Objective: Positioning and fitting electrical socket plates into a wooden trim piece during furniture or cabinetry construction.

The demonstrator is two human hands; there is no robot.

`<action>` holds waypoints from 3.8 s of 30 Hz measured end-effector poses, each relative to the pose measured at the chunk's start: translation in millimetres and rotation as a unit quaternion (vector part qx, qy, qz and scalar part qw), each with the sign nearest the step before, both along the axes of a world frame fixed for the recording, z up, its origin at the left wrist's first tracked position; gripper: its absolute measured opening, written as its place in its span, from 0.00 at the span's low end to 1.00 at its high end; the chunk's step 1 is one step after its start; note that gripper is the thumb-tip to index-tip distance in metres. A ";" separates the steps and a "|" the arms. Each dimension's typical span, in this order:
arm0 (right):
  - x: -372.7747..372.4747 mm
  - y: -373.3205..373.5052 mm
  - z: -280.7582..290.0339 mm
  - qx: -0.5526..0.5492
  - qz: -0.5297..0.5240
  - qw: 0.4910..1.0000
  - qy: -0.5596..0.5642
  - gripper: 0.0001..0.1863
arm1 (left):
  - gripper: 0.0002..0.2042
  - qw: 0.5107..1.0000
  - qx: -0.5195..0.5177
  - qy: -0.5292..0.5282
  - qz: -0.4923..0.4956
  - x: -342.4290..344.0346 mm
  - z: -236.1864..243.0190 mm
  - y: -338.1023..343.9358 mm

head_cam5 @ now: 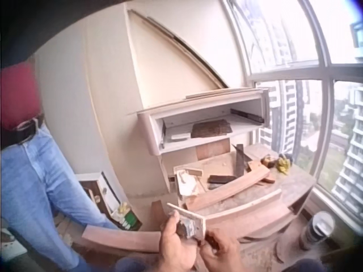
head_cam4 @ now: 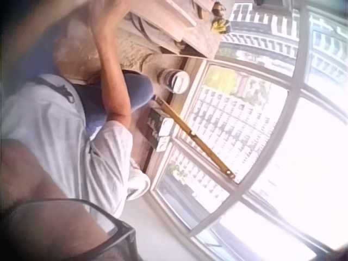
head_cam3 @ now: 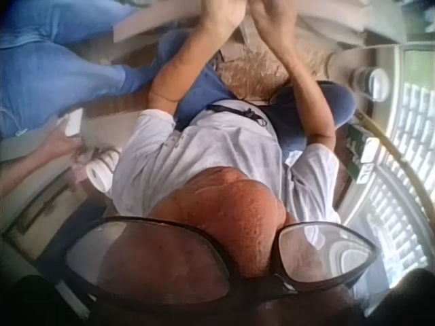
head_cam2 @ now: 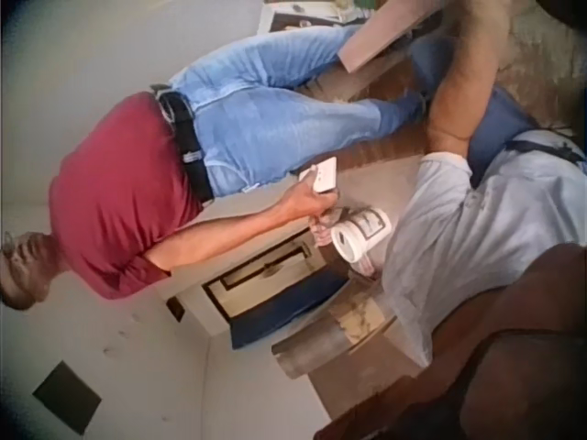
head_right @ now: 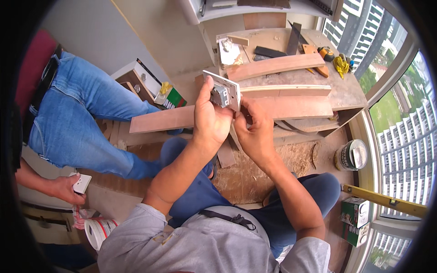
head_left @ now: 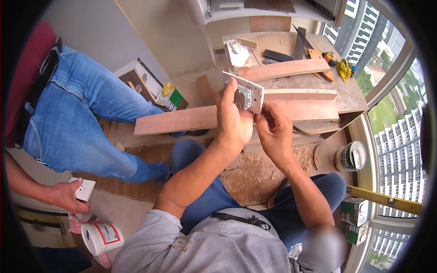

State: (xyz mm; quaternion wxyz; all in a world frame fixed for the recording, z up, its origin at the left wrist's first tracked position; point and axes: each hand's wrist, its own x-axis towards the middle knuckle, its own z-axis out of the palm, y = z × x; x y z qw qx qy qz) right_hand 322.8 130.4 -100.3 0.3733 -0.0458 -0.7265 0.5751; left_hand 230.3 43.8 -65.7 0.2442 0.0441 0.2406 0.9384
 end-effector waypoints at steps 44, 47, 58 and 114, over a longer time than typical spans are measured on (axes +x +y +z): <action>-17.4 41.5 14.4 -0.098 -0.060 0.993 0.040 0.16 | 0.28 0.984 -0.045 0.003 0.175 15.7 23.2 89.2; -15.5 42.1 14.3 -0.074 -0.073 0.994 0.039 0.15 | 0.27 0.985 -0.047 -0.005 0.166 13.9 20.1 90.3; -8.6 40.8 3.8 0.047 -0.170 0.984 0.005 0.19 | 0.17 0.995 -0.046 -0.017 0.087 9.7 17.9 86.4; -2.3 14.6 71.0 0.519 -0.204 0.812 -0.170 0.38 | 0.16 0.957 0.005 0.123 0.261 -10.0 42.8 48.7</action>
